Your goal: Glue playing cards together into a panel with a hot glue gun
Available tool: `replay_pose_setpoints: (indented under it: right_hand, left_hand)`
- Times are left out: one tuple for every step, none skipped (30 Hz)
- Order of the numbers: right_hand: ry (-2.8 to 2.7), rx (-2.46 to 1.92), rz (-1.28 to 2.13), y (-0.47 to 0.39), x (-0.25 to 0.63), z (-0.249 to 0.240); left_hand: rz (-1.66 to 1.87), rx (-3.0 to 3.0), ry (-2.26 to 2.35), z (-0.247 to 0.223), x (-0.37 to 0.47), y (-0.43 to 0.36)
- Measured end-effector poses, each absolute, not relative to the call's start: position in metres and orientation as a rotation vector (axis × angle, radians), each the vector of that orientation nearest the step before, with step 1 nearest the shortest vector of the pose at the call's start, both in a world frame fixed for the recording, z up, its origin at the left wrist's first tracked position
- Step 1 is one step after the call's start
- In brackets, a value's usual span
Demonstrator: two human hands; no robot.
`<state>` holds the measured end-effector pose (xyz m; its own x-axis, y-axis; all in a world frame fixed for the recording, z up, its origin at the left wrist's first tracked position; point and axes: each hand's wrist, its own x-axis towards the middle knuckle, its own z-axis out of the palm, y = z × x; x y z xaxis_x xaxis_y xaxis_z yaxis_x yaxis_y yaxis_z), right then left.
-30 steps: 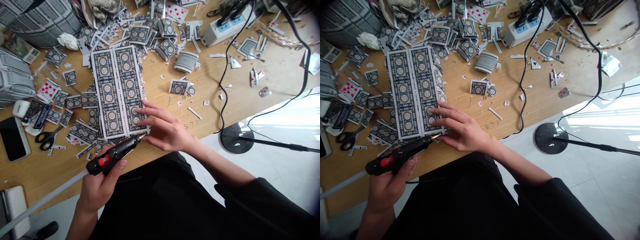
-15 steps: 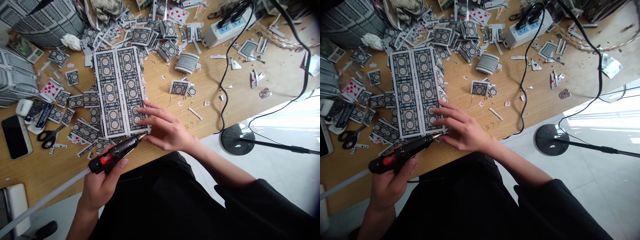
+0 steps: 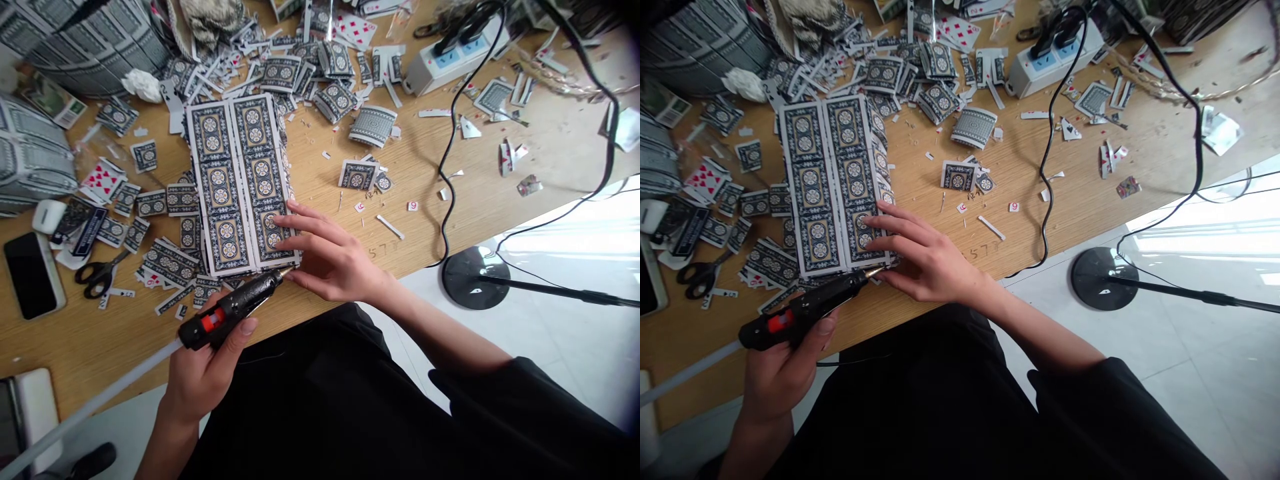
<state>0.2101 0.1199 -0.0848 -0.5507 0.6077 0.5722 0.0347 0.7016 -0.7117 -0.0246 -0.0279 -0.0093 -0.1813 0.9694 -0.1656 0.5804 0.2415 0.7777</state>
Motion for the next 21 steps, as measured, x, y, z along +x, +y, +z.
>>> replay_pose_setpoints:
  right_hand:
    - [-2.031, -0.488, 0.823, 0.1198, 0.2098, -0.0856]
    - [-2.031, -0.487, 0.819, 0.1198, 0.2097, -0.0861]
    - [-2.033, -0.486, 0.818, 0.1198, 0.2097, -0.0863]
    - [-2.034, -0.487, 0.819, 0.1199, 0.2098, -0.0863]
    - [-2.037, -0.486, 0.822, 0.1200, 0.2099, -0.0862]
    - [-2.039, -0.486, 0.824, 0.1201, 0.2100, -0.0860]
    - [-2.041, -0.485, 0.824, 0.1203, 0.2100, -0.0859]
    - [-2.041, -0.482, 0.821, 0.1204, 0.2100, -0.0857]
    - [-2.041, -0.478, 0.817, 0.1205, 0.2099, -0.0856]
    - [-2.040, -0.474, 0.812, 0.1205, 0.2098, -0.0856]
    - [-2.038, -0.472, 0.808, 0.1205, 0.2097, -0.0856]
    - [-2.036, -0.470, 0.807, 0.1205, 0.2096, -0.0856]
    - [-2.035, -0.470, 0.808, 0.1205, 0.2096, -0.0856]
    - [-2.035, -0.473, 0.812, 0.1204, 0.2096, -0.0856]
    - [-2.034, -0.477, 0.818, 0.1204, 0.2096, -0.0856]
    - [-2.034, -0.480, 0.825, 0.1203, 0.2096, -0.0857]
    - [-2.032, -0.482, 0.831, 0.1202, 0.2096, -0.0857]
    - [-2.031, -0.482, 0.836, 0.1201, 0.2095, -0.0857]
    - [-2.027, -0.483, 0.837, 0.1200, 0.2094, -0.0858]
    - [-2.023, -0.485, 0.836, 0.1198, 0.2092, -0.0858]
    - [-2.020, -0.487, 0.835, 0.1195, 0.2090, -0.0858]
  left_hand:
    - [0.757, 1.415, 1.854, -0.0078, -0.0226, -0.0277]
    - [0.769, 1.405, 1.837, -0.0064, -0.0210, -0.0274]
    - [0.789, 1.384, 1.825, -0.0052, -0.0199, -0.0271]
    - [0.798, 1.382, 1.822, -0.0042, -0.0192, -0.0267]
    - [0.802, 1.388, 1.819, -0.0034, -0.0189, -0.0262]
    - [0.804, 1.399, 1.816, -0.0028, -0.0187, -0.0258]
    - [0.803, 1.412, 1.815, -0.0024, -0.0186, -0.0253]
    - [0.803, 1.424, 1.817, -0.0020, -0.0184, -0.0250]
    - [0.803, 1.431, 1.822, -0.0017, -0.0181, -0.0249]
    - [0.805, 1.433, 1.828, -0.0015, -0.0176, -0.0249]
    - [0.808, 1.432, 1.836, -0.0012, -0.0169, -0.0250]
    - [0.812, 1.429, 1.845, -0.0009, -0.0160, -0.0252]
    - [0.814, 1.427, 1.853, -0.0007, -0.0152, -0.0255]
    - [0.815, 1.429, 1.859, -0.0005, -0.0145, -0.0258]
    - [0.816, 1.435, 1.862, -0.0004, -0.0140, -0.0260]
    - [0.819, 1.443, 1.863, -0.0006, -0.0140, -0.0262]
    - [0.821, 1.454, 1.863, -0.0011, -0.0147, -0.0263]
    - [0.822, 1.468, 1.859, -0.0019, -0.0159, -0.0264]
    - [0.821, 1.490, 1.846, -0.0031, -0.0178, -0.0265]
    - [0.820, 1.518, 1.829, -0.0044, -0.0202, -0.0266]
    - [0.818, 1.549, 1.809, -0.0059, -0.0228, -0.0267]
